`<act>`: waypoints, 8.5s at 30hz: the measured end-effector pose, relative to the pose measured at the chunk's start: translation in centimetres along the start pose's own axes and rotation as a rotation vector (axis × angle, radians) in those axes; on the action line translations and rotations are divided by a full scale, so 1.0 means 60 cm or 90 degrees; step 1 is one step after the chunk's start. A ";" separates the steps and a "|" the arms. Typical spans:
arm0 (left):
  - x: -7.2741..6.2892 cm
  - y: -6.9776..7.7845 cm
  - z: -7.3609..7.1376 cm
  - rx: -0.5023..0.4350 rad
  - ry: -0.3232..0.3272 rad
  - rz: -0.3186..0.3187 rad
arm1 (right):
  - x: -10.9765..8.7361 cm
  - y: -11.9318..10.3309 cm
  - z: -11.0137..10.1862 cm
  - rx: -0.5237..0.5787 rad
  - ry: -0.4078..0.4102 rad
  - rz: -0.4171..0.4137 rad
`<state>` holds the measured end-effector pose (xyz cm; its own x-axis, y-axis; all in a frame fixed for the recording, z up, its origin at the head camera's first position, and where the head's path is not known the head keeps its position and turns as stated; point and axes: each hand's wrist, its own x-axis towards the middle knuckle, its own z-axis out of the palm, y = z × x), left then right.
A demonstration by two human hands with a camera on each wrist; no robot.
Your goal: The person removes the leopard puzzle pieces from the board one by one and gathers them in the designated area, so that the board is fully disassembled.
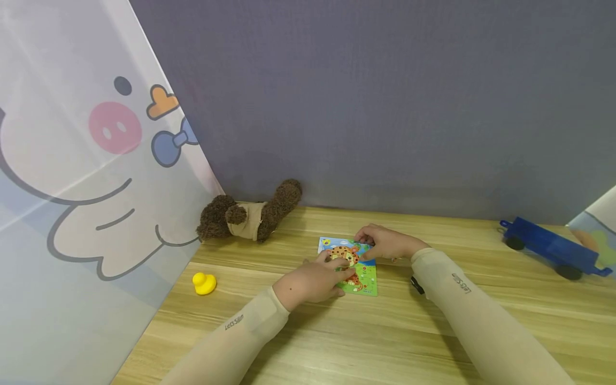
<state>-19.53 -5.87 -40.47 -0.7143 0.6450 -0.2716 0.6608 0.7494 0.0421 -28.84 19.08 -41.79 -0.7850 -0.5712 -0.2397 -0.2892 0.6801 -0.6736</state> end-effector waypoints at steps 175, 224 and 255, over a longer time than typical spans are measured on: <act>-0.017 -0.057 -0.002 -0.114 -0.042 -0.225 | 0.036 -0.072 0.039 0.117 -0.031 -0.030; -0.006 -0.060 -0.005 -0.093 -0.063 -0.238 | 0.053 -0.083 0.067 0.077 -0.045 -0.080; -0.004 -0.059 -0.005 -0.099 -0.067 -0.247 | 0.049 -0.079 0.058 0.149 -0.089 -0.070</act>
<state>-21.75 -8.60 -40.30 -0.8702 0.2988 -0.3917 0.3000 0.9521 0.0597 -27.88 12.56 -41.74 -0.6682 -0.7043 -0.2396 -0.2211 0.4955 -0.8400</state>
